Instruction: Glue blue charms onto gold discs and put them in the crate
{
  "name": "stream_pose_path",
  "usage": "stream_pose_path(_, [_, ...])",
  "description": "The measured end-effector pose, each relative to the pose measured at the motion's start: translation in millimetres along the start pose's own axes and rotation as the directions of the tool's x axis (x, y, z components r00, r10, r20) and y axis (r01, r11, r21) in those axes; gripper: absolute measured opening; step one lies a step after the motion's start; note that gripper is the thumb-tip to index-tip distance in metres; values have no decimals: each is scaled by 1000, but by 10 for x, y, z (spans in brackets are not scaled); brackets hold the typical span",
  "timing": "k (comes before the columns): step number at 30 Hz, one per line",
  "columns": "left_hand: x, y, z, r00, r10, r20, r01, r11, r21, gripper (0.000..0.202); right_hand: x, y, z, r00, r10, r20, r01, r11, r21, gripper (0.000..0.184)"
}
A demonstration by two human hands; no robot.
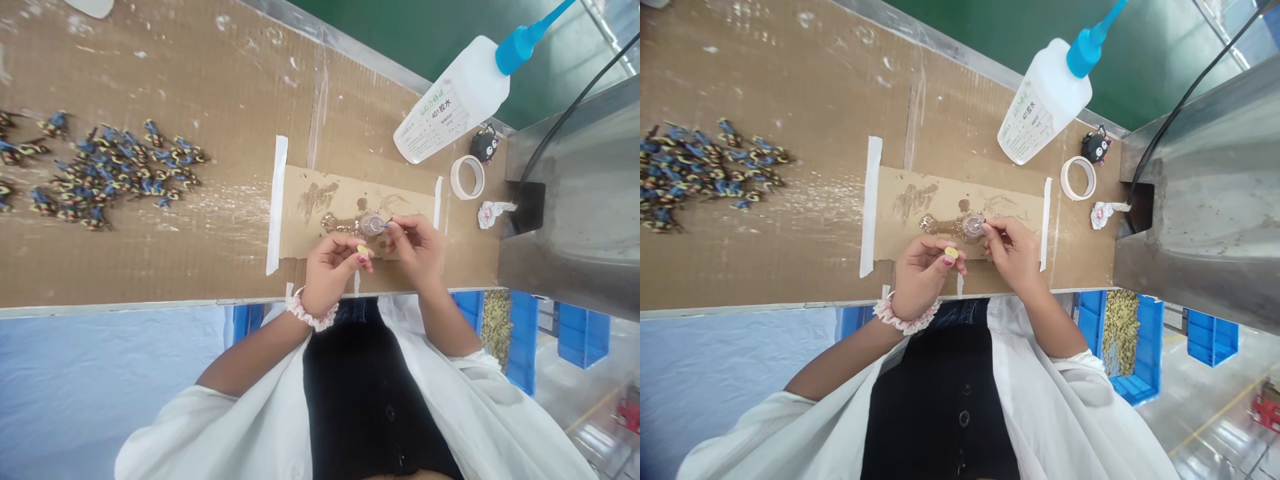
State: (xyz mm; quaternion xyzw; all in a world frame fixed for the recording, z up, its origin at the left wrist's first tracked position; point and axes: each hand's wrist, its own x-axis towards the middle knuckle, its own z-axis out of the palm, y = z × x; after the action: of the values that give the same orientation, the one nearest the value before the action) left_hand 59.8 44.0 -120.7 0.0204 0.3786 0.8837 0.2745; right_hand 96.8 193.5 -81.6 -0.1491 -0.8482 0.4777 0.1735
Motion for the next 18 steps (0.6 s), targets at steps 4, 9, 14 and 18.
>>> stream_pose_path(4, [2, -2, 2, 1000, -9, -11, 9, 1000, -2, 20, -2, 2, -4, 1000, 7, -2, -7, 1000, -10, 8])
stream_pose_path(9, [-3, -3, -5, 1000, -8, -10, 8, 1000, -1, 19, -8, 9, 2, 1000, 5, -1, -5, 1000, 6, 6])
stream_pose_path(14, [-8, -16, -18, 1000, -3, -3, 3, 1000, -6, 17, -19, -15, 7, 998, 1, -67, 5, 995, 102, 4])
stream_pose_path(18, [-12, -16, -16, 1000, -19, -18, 19, 1000, 15, 20, -45, 84, -80, 988, 16, -152, -13, 1000, 24, 12])
